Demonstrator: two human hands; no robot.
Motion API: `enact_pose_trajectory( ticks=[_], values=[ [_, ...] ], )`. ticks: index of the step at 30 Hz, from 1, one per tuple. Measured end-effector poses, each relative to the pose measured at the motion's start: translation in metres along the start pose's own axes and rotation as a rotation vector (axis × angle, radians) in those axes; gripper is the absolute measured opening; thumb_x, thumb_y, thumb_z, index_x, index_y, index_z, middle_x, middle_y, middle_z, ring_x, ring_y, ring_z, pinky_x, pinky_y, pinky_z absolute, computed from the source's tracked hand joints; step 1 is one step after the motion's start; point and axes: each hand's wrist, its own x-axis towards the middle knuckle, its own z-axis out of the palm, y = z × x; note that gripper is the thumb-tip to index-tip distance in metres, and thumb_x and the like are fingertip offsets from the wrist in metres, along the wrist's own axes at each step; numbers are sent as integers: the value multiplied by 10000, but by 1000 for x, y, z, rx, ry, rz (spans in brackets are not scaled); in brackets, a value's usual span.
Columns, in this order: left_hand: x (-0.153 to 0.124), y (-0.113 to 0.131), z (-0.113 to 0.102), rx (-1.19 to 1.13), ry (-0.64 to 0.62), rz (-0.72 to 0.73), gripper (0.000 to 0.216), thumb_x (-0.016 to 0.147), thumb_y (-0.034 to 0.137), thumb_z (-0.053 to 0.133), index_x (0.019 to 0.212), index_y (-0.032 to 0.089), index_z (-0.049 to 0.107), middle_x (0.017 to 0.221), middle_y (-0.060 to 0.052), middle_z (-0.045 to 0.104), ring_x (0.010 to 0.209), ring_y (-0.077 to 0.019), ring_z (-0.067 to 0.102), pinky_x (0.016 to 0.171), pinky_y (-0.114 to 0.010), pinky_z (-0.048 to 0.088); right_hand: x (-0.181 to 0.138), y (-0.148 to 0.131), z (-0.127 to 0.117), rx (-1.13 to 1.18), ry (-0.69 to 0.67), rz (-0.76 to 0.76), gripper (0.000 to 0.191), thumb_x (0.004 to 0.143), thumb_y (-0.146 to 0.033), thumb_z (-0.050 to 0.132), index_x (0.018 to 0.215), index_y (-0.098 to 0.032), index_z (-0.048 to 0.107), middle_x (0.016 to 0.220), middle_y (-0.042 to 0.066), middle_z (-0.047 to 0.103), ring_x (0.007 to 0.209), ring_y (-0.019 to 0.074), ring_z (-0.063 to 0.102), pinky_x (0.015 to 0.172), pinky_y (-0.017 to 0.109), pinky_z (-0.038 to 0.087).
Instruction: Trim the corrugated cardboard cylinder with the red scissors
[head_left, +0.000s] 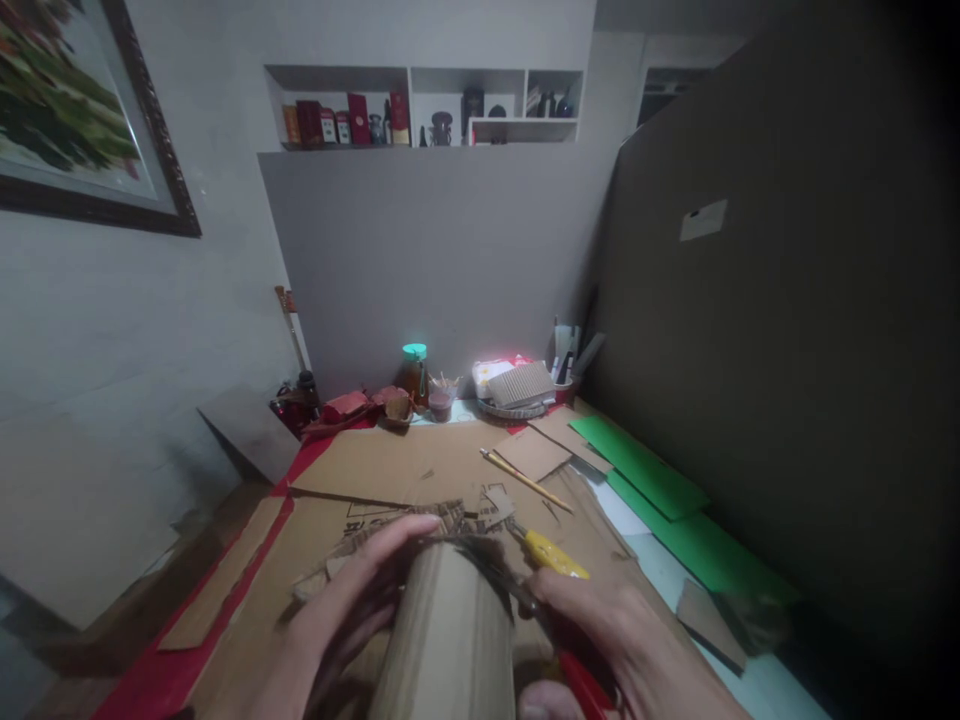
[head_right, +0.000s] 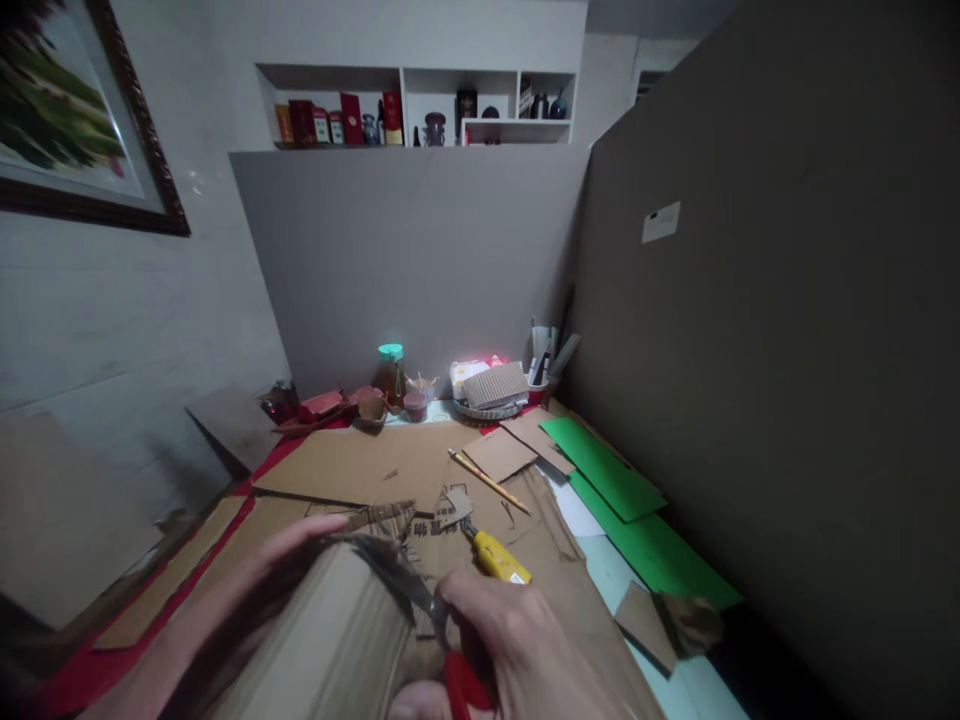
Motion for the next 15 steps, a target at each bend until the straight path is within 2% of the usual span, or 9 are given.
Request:
enact_pose_trajectory(
  ticks=[4,6,8,11,13,15],
  values=[
    [5,7,3,-3,-30,-4,622,825,552,679,1351,241,564,1463,-140,547,1348,-348,507,1137,-604,368,0,1,2,74,-3,-53,473,862,-665,586,781,-202,530,689,-59,439,609,111,347,541,259,264],
    [10,13,5,-6,-18,-20,518,884,540,601,1327,270,596,1426,-110,592,1351,-336,509,1139,-574,380,-1,-3,0,76,19,-23,463,867,-658,583,789,-204,534,692,-57,451,612,113,359,541,262,260],
    [17,16,9,-28,19,-55,498,868,562,596,1303,323,631,1347,-71,664,1334,-353,528,1128,-526,407,-3,-7,-2,95,2,10,452,860,-652,589,809,-205,539,716,-43,516,631,124,416,555,263,284],
    [26,11,13,-91,83,-134,484,897,571,531,1325,361,611,1240,-48,730,1189,-339,652,1098,-536,421,-5,-10,-6,94,-34,29,347,864,-557,624,878,-215,568,787,-22,582,692,147,485,603,261,333],
    [30,2,13,-133,107,-163,484,922,560,491,1364,377,565,1244,-50,731,1181,-325,660,1089,-555,414,-6,-10,-6,54,-36,49,226,865,-429,630,841,-221,548,743,-36,547,661,133,452,584,251,320],
    [32,-5,10,-150,94,-153,485,943,552,450,1389,382,535,1242,-63,732,1231,-323,626,1094,-572,399,-7,-7,-5,17,-23,66,198,841,-317,619,755,-216,473,665,-55,458,593,115,352,527,245,268]
  ],
)
